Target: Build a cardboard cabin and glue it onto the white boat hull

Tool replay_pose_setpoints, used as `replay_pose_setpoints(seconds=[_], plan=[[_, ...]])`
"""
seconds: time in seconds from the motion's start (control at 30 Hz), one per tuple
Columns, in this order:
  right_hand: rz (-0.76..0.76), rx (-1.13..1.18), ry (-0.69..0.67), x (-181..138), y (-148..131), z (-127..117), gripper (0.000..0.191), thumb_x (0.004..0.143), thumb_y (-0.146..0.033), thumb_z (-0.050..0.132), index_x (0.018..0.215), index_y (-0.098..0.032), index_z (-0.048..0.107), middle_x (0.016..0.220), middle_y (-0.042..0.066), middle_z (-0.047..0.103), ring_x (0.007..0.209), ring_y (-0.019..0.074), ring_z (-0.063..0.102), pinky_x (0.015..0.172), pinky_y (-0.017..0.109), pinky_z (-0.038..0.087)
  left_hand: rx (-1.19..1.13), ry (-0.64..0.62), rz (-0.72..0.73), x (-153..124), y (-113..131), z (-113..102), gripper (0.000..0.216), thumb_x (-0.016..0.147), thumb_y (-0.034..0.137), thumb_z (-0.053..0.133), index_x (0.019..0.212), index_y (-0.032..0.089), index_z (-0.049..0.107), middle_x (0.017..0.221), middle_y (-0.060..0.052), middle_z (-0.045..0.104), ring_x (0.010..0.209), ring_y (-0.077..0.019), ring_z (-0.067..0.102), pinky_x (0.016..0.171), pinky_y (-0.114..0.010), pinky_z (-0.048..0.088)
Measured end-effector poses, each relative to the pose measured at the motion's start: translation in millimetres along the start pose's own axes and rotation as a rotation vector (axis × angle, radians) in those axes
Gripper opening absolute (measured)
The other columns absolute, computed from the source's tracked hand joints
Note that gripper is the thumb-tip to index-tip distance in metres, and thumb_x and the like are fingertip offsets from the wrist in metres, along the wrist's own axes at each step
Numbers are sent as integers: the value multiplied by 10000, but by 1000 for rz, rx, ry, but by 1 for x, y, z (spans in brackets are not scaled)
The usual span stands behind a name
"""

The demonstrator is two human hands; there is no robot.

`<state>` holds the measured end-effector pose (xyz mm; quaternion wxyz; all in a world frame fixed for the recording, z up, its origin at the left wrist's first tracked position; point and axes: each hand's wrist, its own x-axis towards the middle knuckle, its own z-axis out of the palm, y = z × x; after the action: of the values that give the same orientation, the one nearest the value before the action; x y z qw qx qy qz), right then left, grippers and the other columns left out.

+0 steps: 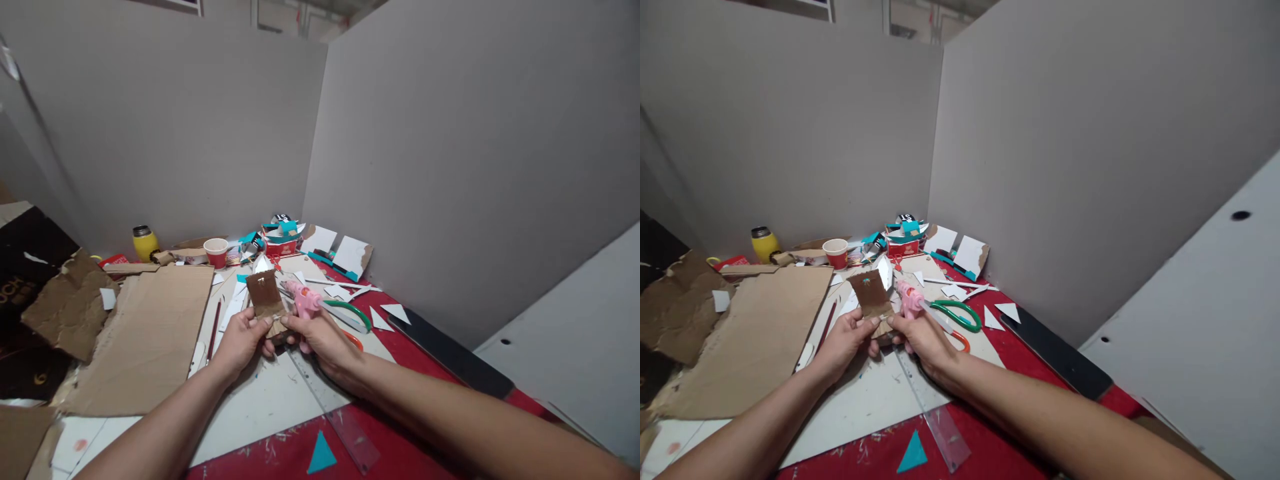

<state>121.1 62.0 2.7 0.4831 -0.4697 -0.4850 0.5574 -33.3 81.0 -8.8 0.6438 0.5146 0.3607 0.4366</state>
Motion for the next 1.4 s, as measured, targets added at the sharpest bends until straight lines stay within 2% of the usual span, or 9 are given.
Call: replay_pose_setpoints(seconds=[0.27,0.33,0.4,0.57,0.7,0.83,1.0,1.13,1.4], plan=[[-90,49,-57,-4,-1,10,263,755,-356,618,592,-169,531,541,3,525,480,93,397,432,230,238,-20,7,-17,-4,4,5,403,683,396,728,925,107,587,503,6,620,359,-92,523,415,-209,462],[-101,36,-3,-2,3,9,262,740,-358,651,592,-176,533,512,-16,491,442,82,351,410,231,201,-18,25,-35,-6,4,7,428,664,429,728,911,111,586,467,8,600,350,-106,527,406,-224,470],[-92,37,67,3,10,7,237,712,-347,691,633,-179,543,568,-18,509,457,80,361,402,225,193,-14,36,-56,-5,3,7,452,637,453,735,899,117,584,456,-1,601,344,-120,537,385,-227,466],[-83,71,97,6,15,5,259,684,-347,705,621,-173,524,543,-37,474,441,65,312,400,228,191,-33,48,-101,-5,1,6,432,650,491,721,823,128,561,540,-27,644,340,-115,554,349,-218,463],[-58,100,117,4,9,7,259,678,-346,698,632,-175,510,521,-51,470,424,57,305,409,230,193,-51,29,-104,-5,3,6,341,702,419,713,766,130,545,551,-21,648,362,-87,563,381,-182,474],[-62,150,87,2,-1,11,225,669,-327,680,642,-171,520,529,-39,507,432,64,347,415,229,219,-50,2,-113,-4,6,5,253,725,326,691,790,104,588,592,-41,670,395,-82,577,393,-165,471],[-75,152,137,0,-4,8,208,665,-299,666,616,-174,507,517,-59,447,432,55,301,415,233,220,-54,-2,-156,-7,9,5,178,740,272,657,774,113,587,487,-32,631,395,-97,575,422,-174,481],[-68,104,147,2,1,3,199,692,-303,668,654,-175,521,548,-50,469,447,61,318,414,229,220,-55,21,-161,-8,11,6,190,721,258,697,790,110,601,503,-28,638,410,-89,572,444,-176,485],[-53,82,151,2,3,2,211,684,-322,678,685,-179,523,569,-46,464,458,68,330,412,226,223,-80,87,-189,-5,9,6,289,694,336,757,753,127,566,497,-27,640,401,-88,573,446,-177,493]])
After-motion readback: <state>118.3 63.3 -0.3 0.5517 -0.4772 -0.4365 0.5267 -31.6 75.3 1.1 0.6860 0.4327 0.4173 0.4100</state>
